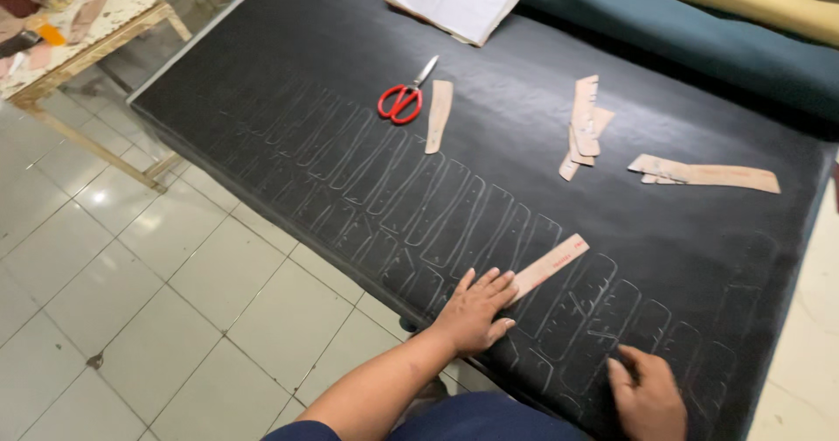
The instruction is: The person uses a small template and a pencil to trace outlines on a large sheet of black material. They repeatedly position the template, trace its edges, and move it to adjacent areas to create a series of identical shapes.
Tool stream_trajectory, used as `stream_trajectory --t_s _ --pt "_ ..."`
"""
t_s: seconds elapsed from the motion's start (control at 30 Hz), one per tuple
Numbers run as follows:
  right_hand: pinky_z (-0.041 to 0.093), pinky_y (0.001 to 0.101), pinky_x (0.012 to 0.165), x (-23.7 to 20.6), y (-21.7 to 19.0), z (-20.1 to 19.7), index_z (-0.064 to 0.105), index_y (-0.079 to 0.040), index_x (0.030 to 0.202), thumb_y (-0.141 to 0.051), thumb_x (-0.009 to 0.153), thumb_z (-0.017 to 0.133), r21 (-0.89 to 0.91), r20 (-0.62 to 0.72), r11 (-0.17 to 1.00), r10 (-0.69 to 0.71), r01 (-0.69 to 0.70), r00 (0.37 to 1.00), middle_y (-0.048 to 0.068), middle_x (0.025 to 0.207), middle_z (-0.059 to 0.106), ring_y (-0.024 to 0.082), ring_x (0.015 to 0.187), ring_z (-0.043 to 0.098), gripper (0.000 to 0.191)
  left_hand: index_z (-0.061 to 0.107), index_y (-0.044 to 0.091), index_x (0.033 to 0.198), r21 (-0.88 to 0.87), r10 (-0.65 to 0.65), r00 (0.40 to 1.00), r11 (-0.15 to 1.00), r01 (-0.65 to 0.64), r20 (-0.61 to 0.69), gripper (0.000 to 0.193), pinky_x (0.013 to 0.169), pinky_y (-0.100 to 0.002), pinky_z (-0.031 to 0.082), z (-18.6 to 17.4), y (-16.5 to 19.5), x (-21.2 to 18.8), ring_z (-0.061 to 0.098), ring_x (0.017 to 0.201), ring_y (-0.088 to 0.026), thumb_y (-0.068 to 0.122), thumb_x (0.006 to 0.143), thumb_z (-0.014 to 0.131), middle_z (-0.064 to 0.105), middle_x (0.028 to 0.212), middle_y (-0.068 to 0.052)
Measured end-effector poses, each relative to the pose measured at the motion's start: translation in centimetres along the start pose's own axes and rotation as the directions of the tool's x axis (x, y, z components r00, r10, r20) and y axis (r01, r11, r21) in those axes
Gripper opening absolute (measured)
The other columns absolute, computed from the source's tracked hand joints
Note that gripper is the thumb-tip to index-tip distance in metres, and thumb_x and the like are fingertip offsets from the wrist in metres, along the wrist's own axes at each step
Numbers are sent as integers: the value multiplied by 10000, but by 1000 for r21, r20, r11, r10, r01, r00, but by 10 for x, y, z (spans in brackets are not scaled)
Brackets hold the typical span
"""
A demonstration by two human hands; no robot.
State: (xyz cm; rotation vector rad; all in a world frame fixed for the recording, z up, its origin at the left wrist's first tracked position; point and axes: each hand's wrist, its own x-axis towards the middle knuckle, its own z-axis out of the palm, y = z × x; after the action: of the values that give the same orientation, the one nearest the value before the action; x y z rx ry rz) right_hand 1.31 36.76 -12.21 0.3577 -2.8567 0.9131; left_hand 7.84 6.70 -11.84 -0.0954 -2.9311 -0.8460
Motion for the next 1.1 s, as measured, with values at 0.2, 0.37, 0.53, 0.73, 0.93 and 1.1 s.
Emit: stream_trajectory --t_s 0.2,0.37,0.53,0.73,0.93,1.1 --pt "605 348 774 38 -121 31 649 -224 1289 -327 819 745 53 381 988 -154 145 912 42 1286 605 188 916 761 490 501 144 1509 -236 -8 986 971 48 168 567 1240 -575 151 -35 -30 5 424 1467 -284 266 962 587 681 1334 -73" --pt "604 355 802 51 -167 57 640 -364 1354 -453 782 760 -170 487 951 -146 257 861 13 1378 517 209 963 729 591 590 101 1412 -249 52 998 967 -56 -21 483 1251 -545 254 -63 -64 14 503 1418 -280 275 962 624 683 1311 -96" --pt "599 364 832 50 -133 53 709 -311 1231 -422 758 771 -189 293 960 -147 208 945 41 1321 562 239 1099 682 490 618 57 1343 -121 221 968 964 -235 -122 485 1202 -581 232 -68 -92 29 437 1447 -335 278 917 689 603 1427 -130" --pt "570 392 857 30 -65 11 748 -269 1175 -367 771 769 -294 164 955 94 -42 982 76 1302 589 273 1144 645 416 608 85 1347 -50 252 960 964 -260 -118 494 1206 -600 178 -33 -72 48 388 1477 -331 293 906 688 541 1491 -121" --pt "560 394 861 1 4 -32 758 -238 1123 -334 787 789 -300 -3 929 228 -218 974 86 1223 621 281 1087 650 351 531 106 1443 127 31 987 992 -11 -160 603 1175 -581 159 -3 -36 69 334 1477 -291 375 911 619 430 1573 -87" --pt "546 404 848 -11 65 -54 672 -125 1263 -271 777 809 -161 -76 957 233 -242 970 132 1136 637 309 1009 656 525 532 147 1442 289 -4 981 955 62 -196 589 1202 -546 193 11 -23 72 357 1477 -239 401 914 589 443 1575 -39"
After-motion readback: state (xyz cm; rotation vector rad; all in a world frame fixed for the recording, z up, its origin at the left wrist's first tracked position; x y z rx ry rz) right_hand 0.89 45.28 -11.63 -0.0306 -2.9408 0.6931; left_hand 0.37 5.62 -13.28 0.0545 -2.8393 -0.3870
